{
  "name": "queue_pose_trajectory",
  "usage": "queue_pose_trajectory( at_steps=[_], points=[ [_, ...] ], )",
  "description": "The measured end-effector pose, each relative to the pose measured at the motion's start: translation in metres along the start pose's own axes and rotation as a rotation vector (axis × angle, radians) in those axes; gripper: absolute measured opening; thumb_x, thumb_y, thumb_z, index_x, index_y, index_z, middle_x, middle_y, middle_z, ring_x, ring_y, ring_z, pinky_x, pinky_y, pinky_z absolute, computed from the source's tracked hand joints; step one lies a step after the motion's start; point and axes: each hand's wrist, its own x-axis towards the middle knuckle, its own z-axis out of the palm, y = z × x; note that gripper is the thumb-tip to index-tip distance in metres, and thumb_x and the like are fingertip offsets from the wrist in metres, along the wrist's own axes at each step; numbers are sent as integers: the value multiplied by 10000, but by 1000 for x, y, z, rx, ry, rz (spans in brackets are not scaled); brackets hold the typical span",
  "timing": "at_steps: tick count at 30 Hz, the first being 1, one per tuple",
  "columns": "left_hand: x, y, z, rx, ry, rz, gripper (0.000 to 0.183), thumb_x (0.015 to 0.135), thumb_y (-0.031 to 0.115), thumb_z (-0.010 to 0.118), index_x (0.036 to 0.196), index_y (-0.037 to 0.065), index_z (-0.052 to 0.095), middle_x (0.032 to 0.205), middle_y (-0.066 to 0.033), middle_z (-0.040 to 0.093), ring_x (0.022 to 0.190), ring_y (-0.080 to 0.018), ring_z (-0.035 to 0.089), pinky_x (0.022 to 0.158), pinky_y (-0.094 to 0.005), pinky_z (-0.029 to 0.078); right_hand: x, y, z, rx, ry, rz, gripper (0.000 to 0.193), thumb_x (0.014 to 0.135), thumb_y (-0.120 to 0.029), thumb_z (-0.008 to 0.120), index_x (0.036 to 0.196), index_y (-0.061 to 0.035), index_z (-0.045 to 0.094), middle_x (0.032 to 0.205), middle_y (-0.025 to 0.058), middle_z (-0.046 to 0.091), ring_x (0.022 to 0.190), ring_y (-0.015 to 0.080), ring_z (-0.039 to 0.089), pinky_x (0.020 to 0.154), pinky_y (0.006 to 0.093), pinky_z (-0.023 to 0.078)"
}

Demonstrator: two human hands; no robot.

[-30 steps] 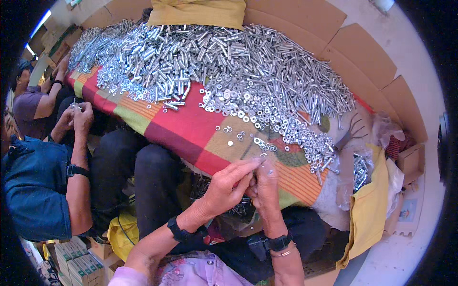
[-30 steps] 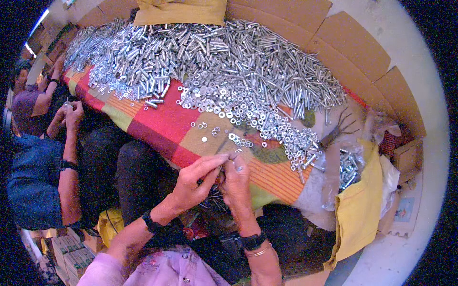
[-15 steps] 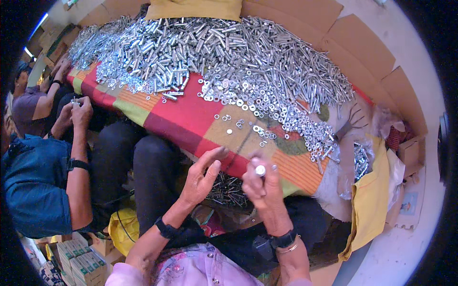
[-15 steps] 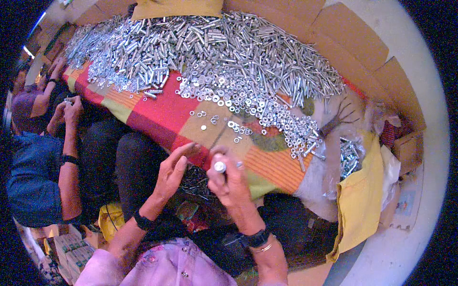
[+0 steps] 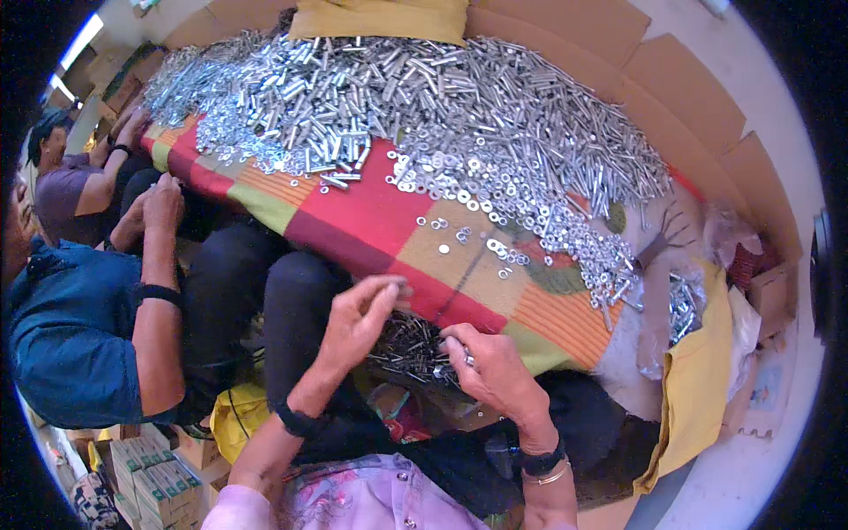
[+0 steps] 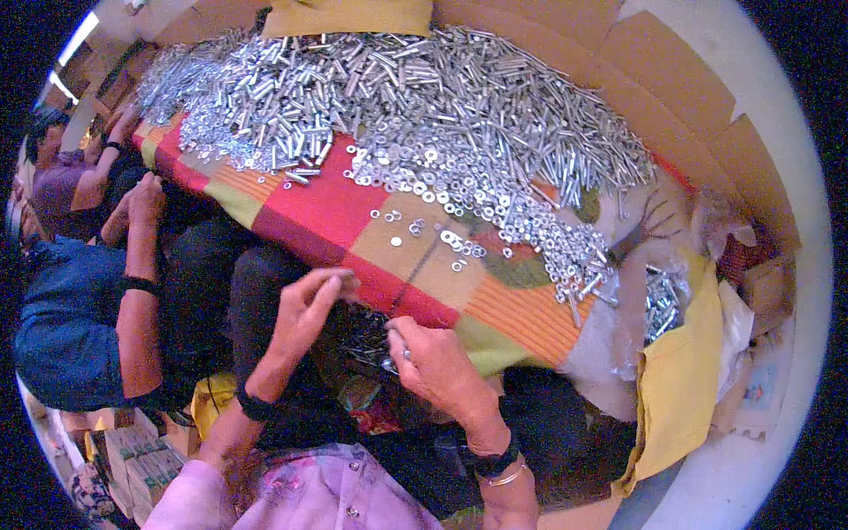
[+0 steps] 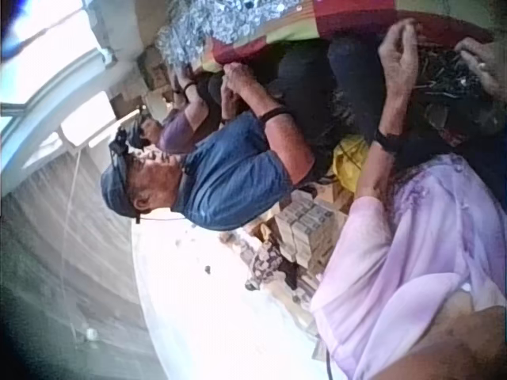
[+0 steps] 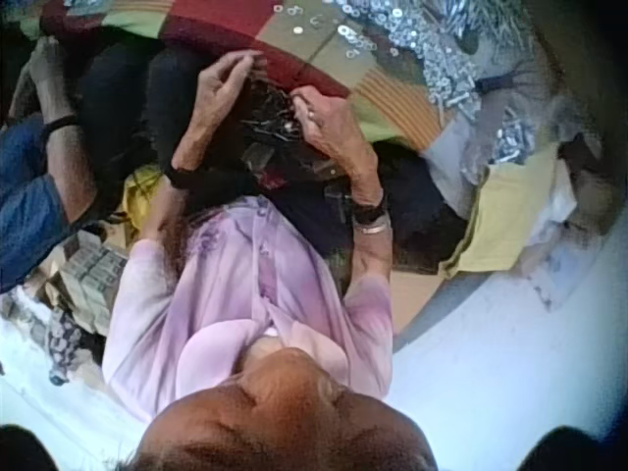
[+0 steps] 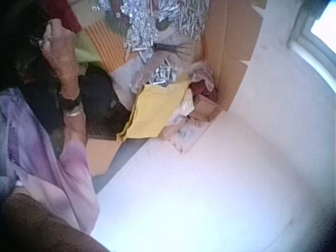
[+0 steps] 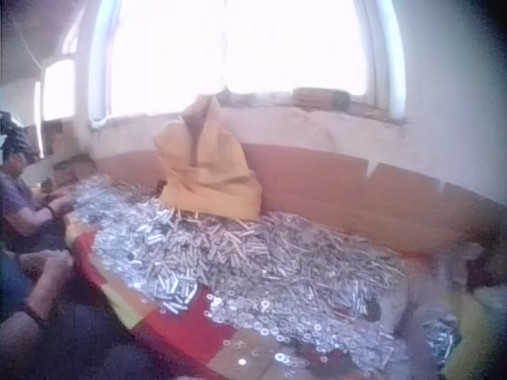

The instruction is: Sorting and assembling metal screws and washers on a work table.

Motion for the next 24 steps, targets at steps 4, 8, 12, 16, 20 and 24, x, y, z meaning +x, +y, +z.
queue_pose_trajectory(
  at_steps=[4, 8, 12, 16, 20, 24],
  points=[
    [51, -2, -46, 284, 182, 204, 235, 895, 124, 505, 1040, -48, 576, 891, -103, 641, 817, -145, 610, 717, -270, 479, 10, -17, -15, 652, 135, 517, 244, 935, -203, 417, 1048, -24, 538, 752, 86, 647, 644, 160, 621, 490, 276, 449],
    [113, -15, -86, 749, 245, 423, 243, 868, 135, 524, 1052, -14, 578, 983, -139, 610, 942, -227, 580, 835, -322, 436, 8, 32, -9, 1957, 236, 501, 273, 915, -178, 433, 1118, -9, 501, 1043, 182, 600, 889, 248, 623, 742, 363, 538],
    [139, -17, -94, 1225, 197, 520, 265, 802, 163, 566, 1043, 52, 570, 1001, -137, 556, 951, -315, 521, 831, -412, 399, 20, 17, -4, 1942, 189, 589, 306, 872, -112, 474, 1138, 39, 478, 1188, 241, 502, 1157, 359, 466, 962, 496, 404],
    [150, -15, -90, 1351, 200, 524, 175, 790, 148, 566, 940, 61, 586, 911, -113, 560, 882, -306, 530, 764, -424, 405, 23, 14, 0, 2091, 126, 525, 297, 869, -90, 471, 1126, 60, 478, 1189, 241, 501, 1165, 364, 456, 950, 530, 401],
    [147, -19, -84, 1264, 279, 610, 79, 783, 138, 558, 821, 71, 575, 836, -95, 540, 830, -284, 523, 727, -413, 393, 27, 14, -2, 2057, 252, 637, 323, 886, -97, 463, 1186, 21, 441, 1192, 229, 503, 1184, 352, 441, 855, 482, 479],
    [143, -21, -74, 1340, 195, 638, 66, 782, 127, 549, 785, 62, 557, 814, -94, 516, 808, -271, 512, 736, -398, 385, 18, 11, -10, 2087, 196, 524, 350, 930, -148, 419, 1260, -36, 388, 1101, 208, 567, 866, 232, 631, 473, 235, 530]
  ],
)
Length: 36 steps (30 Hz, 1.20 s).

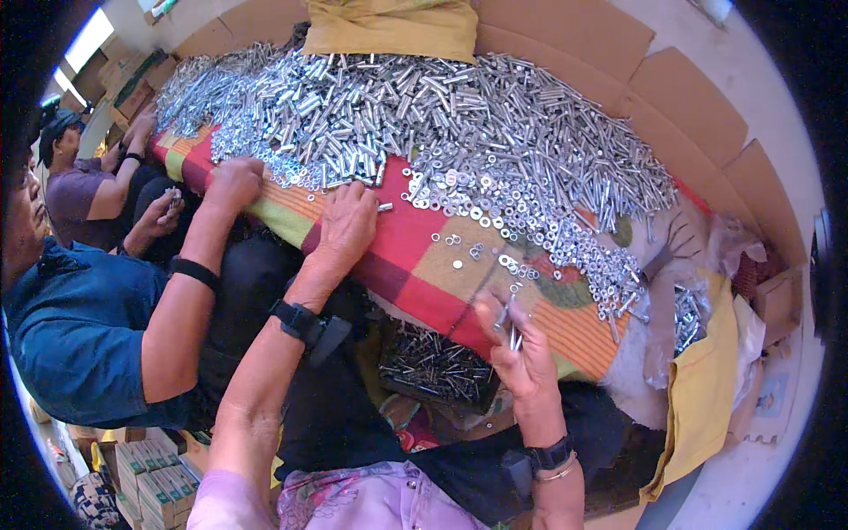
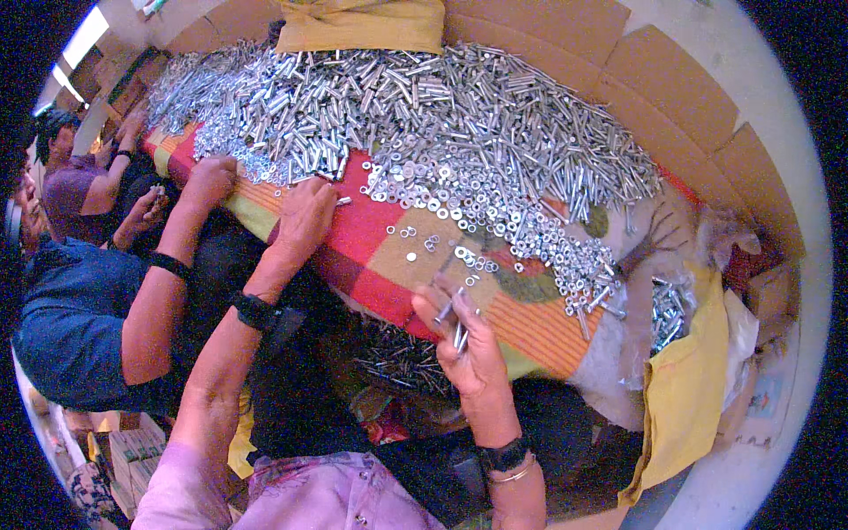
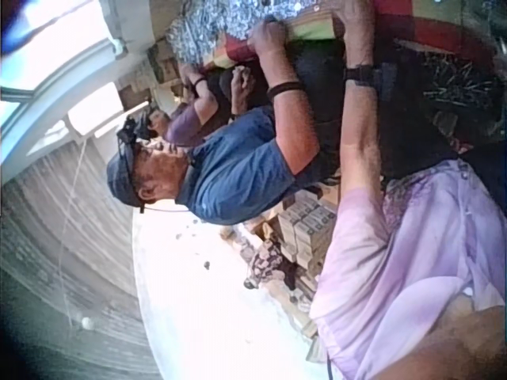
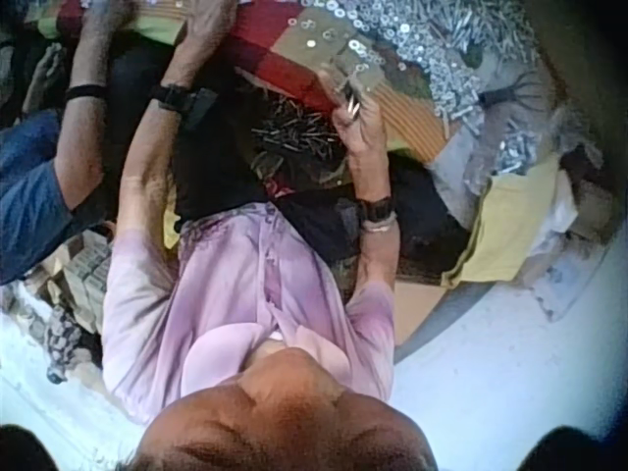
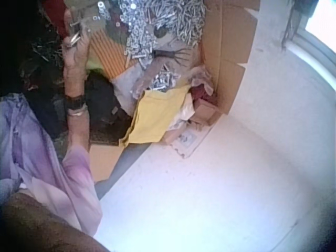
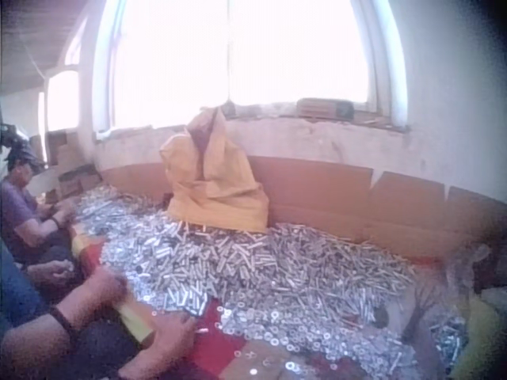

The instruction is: Sorting and assembling metal screws and washers on a work table.

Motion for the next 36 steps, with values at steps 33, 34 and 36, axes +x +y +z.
queue_pose_trajectory(
  at_steps=[33, 34, 36],
  points=[
    [-61, 138, -69, -1358, -500, -491, 173, 841, 124, 605, 889, -36, 648, 708, -5, 610, 625, -47, 524, 554, -212, 433, -2, -14, -2, -1474, 88, -206, 181, 856, -179, 570, 906, -17, 632, 693, -21, 565, 613, 38, 475, 549, 209, 399],
    [-60, 140, -70, -1358, -505, -494, 174, 840, 129, 607, 887, -34, 649, 707, -3, 609, 622, -48, 524, 552, -213, 432, -3, -15, 0, -1473, 90, -207, 181, 856, -179, 570, 906, -17, 632, 693, -21, 565, 613, 38, 475, 549, 209, 399],
    [-55, 141, -67, -1334, -502, -468, 174, 841, 130, 605, 889, -32, 649, 705, -3, 609, 618, -48, 524, 548, -214, 429, -5, -16, 2, -1426, 169, -234, 182, 856, -183, 567, 905, -21, 634, 687, -19, 565, 620, 47, 473, 553, 219, 401]
  ],
)
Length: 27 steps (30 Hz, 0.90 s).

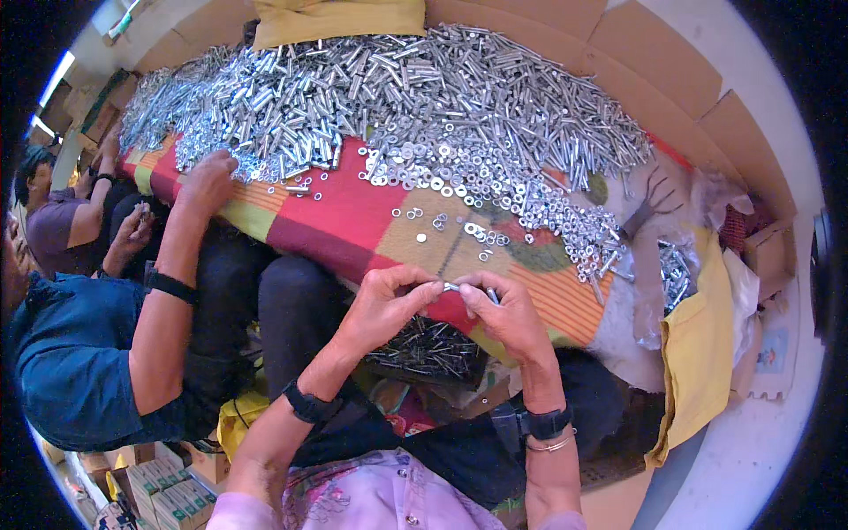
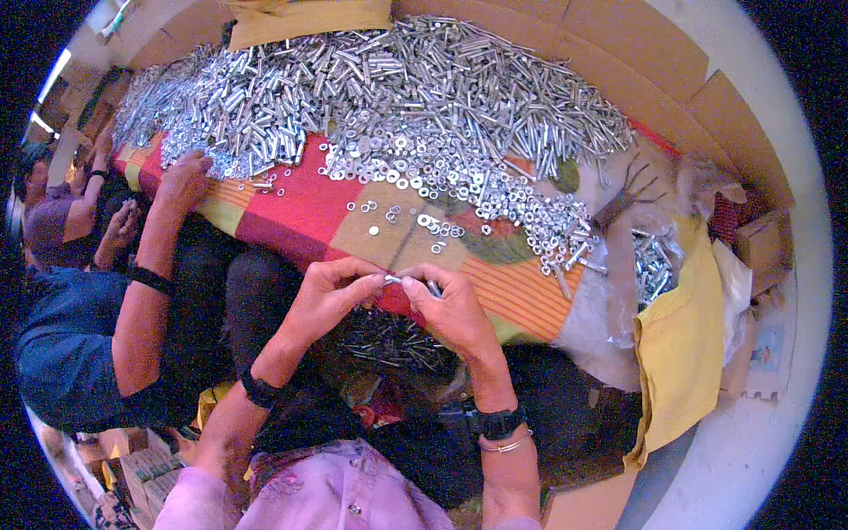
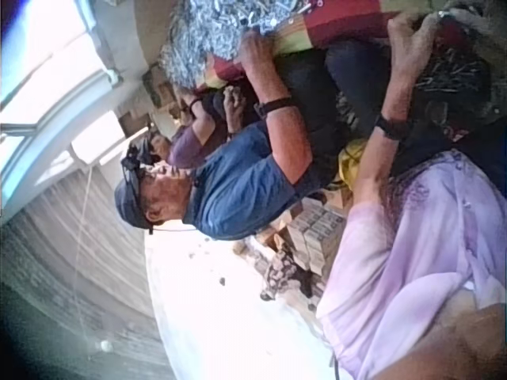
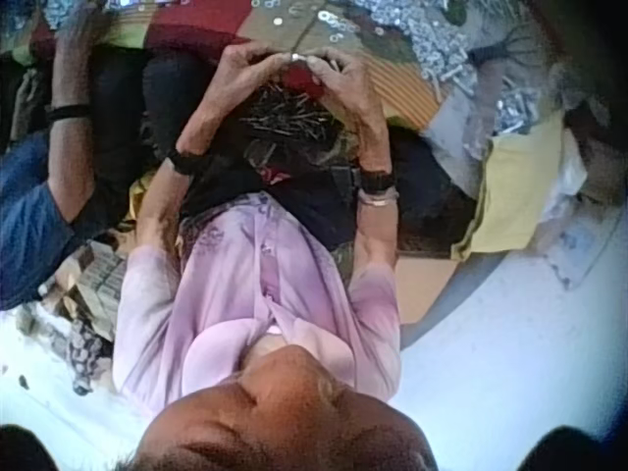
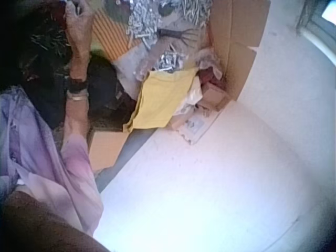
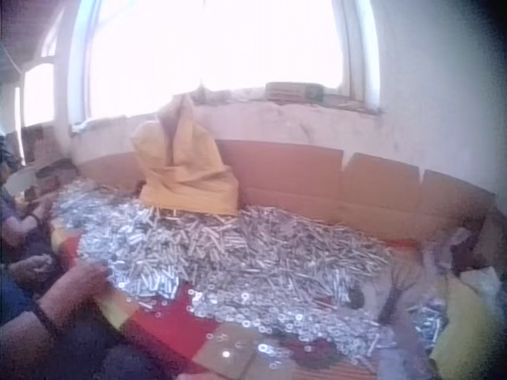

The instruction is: Sorting and assembling metal screws and washers on a work table.

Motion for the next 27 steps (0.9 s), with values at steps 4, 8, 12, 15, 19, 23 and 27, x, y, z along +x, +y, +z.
queue_pose_trajectory(
  at_steps=[4, 8, 12, 15, 19, 23, 27],
  points=[
    [2, -2, 2, -3, -12, -6, 176, 845, 135, 601, 886, -30, 649, 692, -5, 610, 620, -50, 528, 549, -214, 430, -1, -1, -4, -96, -40, -47, 191, 859, -190, 563, 892, -15, 633, 674, -21, 556, 618, 56, 467, 548, 230, 400],
    [3, -4, 13, 47, 20, 41, 166, 851, 135, 597, 891, -18, 647, 686, -3, 604, 612, -61, 536, 541, -211, 431, 4, 18, 3, -111, -24, -100, 244, 895, -229, 509, 870, -6, 605, 662, -6, 557, 593, 78, 494, 537, 247, 403],
    [11, 2, 26, -11, 13, 78, 180, 870, 145, 572, 906, -19, 639, 679, 10, 597, 596, -53, 527, 528, -207, 426, 1, 21, 18, 262, 182, -38, 294, 925, -271, 457, 848, -14, 576, 655, 28, 576, 483, 78, 470, 432, 225, 362],
    [29, 12, 22, 20, 107, 92, 174, 875, 146, 554, 914, -1, 641, 737, -24, 625, 665, -88, 567, 580, -230, 444, -2, 17, 1, 889, 128, 6, 287, 924, -278, 461, 881, -20, 581, 638, 27, 566, 402, 41, 381, 336, 182, 274],
    [74, -17, 31, 589, 385, 623, 155, 812, 114, 585, 912, 0, 622, 868, -114, 611, 822, -248, 575, 736, -334, 436, 7, 9, -3, 963, 249, -79, 285, 917, -300, 481, 996, -42, 572, 655, 15, 555, 365, 17, 316, 297, 165, 218],
    [90, -29, 36, 886, 377, 692, 133, 777, 103, 596, 862, 1, 605, 926, -126, 587, 893, -319, 542, 800, -398, 422, 8, 21, -10, 773, 246, -18, 143, 904, -235, 512, 914, -94, 536, 696, 32, 569, 391, 12, 334, 304, 148, 218],
    [74, -19, 33, 676, 301, 448, 148, 772, 134, 618, 886, 40, 606, 984, -118, 584, 984, -280, 522, 906, -404, 344, 10, 20, -6, 864, 257, 34, 114, 871, -202, 572, 885, -97, 530, 682, 36, 562, 390, 28, 352, 296, 152, 221]
  ],
)
